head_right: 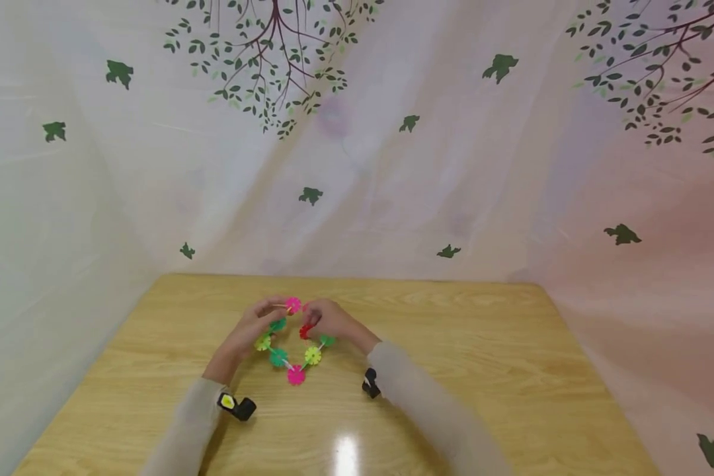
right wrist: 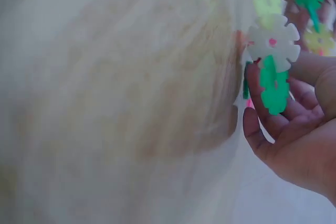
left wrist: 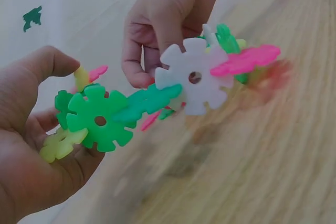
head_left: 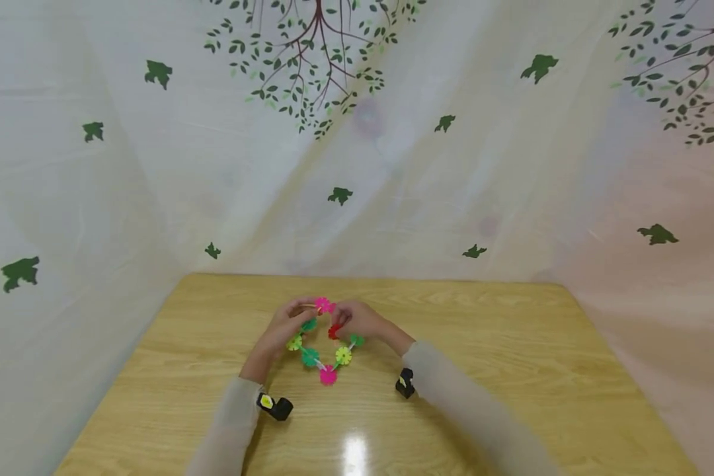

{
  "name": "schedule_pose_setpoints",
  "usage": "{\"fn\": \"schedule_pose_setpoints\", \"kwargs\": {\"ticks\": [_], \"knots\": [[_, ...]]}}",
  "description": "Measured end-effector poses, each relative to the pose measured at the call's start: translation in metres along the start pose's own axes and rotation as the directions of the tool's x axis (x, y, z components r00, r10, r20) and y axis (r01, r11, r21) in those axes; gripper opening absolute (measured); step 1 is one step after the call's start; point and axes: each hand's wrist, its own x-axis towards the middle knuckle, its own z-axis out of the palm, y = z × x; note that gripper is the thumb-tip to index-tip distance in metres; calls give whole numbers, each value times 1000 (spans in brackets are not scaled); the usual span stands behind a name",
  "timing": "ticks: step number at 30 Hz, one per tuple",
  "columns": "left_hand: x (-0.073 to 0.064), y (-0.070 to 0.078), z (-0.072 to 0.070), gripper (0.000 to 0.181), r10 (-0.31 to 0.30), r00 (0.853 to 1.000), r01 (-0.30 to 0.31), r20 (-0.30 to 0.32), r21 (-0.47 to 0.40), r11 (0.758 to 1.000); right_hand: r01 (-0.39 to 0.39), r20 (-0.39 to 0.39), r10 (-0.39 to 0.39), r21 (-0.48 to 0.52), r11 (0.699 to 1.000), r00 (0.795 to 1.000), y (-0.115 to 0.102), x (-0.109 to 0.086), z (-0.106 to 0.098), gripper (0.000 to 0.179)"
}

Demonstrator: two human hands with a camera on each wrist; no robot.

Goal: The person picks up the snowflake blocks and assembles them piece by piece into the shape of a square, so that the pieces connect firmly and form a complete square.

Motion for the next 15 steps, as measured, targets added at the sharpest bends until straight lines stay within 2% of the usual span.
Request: {"fn": "schedule_pose_setpoints", "kwargs": {"ticks": [3,7,11,15], "knots": [[1,-2,10,37,-42,998,39,-46,-73,997,5,-129,4,67,998,992,7,-5,-4,20],[4,-2,25,36,-78,991,59,-108,-173,983,66,-301,-25,126,990,953,7,-14,-6,20],[9,-3,39,36,-90,983,50,-163,-234,971,103,-387,-39,146,984,921,4,-19,-10,17],[9,-4,53,35,-91,980,46,-179,-238,970,98,-438,-14,169,981,899,9,-22,-11,15]]}}
